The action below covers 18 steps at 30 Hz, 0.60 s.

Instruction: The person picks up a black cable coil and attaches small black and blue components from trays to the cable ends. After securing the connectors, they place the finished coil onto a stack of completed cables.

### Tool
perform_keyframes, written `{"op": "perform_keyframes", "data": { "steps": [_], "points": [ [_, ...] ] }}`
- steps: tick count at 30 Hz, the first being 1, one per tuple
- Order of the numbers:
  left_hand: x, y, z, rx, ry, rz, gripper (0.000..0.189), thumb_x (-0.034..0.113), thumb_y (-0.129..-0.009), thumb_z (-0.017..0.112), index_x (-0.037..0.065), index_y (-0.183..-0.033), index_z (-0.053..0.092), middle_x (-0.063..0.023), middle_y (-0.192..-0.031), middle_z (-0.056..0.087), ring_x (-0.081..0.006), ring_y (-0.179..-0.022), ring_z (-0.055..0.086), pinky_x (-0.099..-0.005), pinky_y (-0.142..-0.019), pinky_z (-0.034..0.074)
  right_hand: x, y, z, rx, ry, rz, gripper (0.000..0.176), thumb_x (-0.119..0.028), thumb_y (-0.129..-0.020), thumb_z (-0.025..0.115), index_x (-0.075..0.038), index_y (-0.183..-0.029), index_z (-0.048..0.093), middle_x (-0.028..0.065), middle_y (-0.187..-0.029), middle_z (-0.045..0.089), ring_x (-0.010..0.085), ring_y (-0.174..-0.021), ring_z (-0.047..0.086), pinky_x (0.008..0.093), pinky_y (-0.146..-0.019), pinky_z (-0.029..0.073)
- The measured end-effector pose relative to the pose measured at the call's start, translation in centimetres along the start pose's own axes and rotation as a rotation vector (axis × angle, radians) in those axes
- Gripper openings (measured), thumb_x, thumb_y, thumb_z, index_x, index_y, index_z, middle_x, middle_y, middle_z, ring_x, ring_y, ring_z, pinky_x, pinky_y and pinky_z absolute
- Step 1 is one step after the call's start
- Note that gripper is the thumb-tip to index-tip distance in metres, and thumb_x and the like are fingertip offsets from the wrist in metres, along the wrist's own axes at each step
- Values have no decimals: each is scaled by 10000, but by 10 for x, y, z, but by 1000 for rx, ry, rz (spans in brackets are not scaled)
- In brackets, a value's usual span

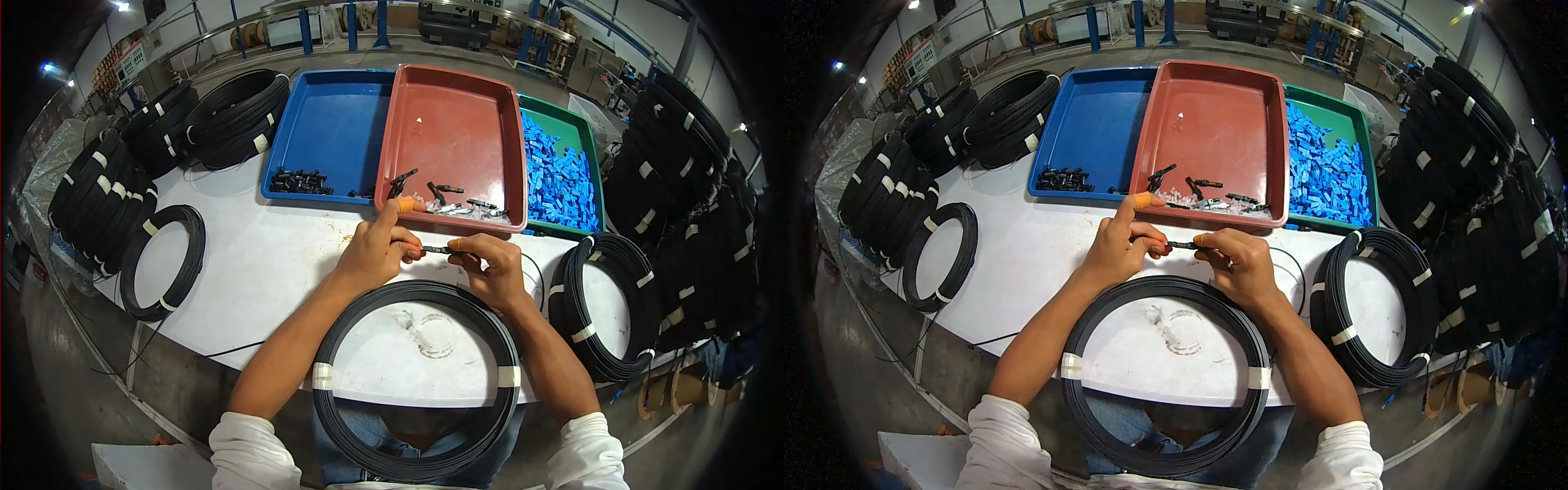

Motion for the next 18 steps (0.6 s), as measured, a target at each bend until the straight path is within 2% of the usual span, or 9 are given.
{"op": "perform_keyframes", "data": {
  "steps": [4,6,7,9,13,16,18],
  "points": [
    [-1,2,0,-23,-103,89,512,-182,-828,486,6,-1298,413,-177,-915,739,-243,-814,759,-323,-745,623,-2,-2,-3,-22,97,-66,201,112,-758,727,5,-928,727,116,-777,703,190,-625,688,301,-542,527],
    [1,2,2,-65,-259,265,508,-214,-797,490,-6,-1259,453,-161,-1073,723,-258,-827,757,-330,-753,633,-5,-3,-4,-42,242,-185,192,106,-740,741,7,-904,728,118,-753,692,199,-610,681,314,-547,525],
    [-1,2,2,-65,-259,265,508,-214,-797,490,-6,-1259,453,-161,-1073,723,-258,-827,757,-330,-753,633,-5,-2,-3,-42,242,-185,192,106,-740,741,7,-904,728,118,-753,692,199,-610,681,314,-547,525],
    [-5,2,2,-54,-294,328,506,-238,-770,498,-12,-1223,487,-135,-1161,699,-264,-837,756,-331,-753,636,-2,2,2,13,29,61,185,106,-732,743,11,-891,733,130,-778,713,211,-650,708,311,-574,545],
    [-13,3,1,-111,-364,286,540,-244,-757,513,-7,-1242,490,-140,-1112,712,-255,-823,756,-326,-754,635,-1,4,5,1,-6,170,193,105,-728,743,12,-897,746,146,-814,735,223,-700,735,305,-610,567],
    [-13,2,2,-90,-400,359,540,-235,-779,485,-2,-1267,489,-144,-1091,718,-244,-825,754,-326,-758,635,-6,0,4,-31,37,177,208,93,-738,739,10,-929,758,158,-846,748,232,-737,748,303,-656,582],
    [-18,1,1,-5,-272,174,540,-220,-804,452,6,-1294,480,-145,-1080,722,-241,-844,754,-326,-763,634,-8,-2,5,-72,29,242,225,70,-746,742,12,-963,758,162,-853,749,234,-733,747,306,-671,582]
  ]
}}
Point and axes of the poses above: each hand's wrist, its own y-axis away from the middle knuckle, its own z-axis out of the palm, x = y × z, the point moved 2 cm from there along -y, towards the middle knuckle
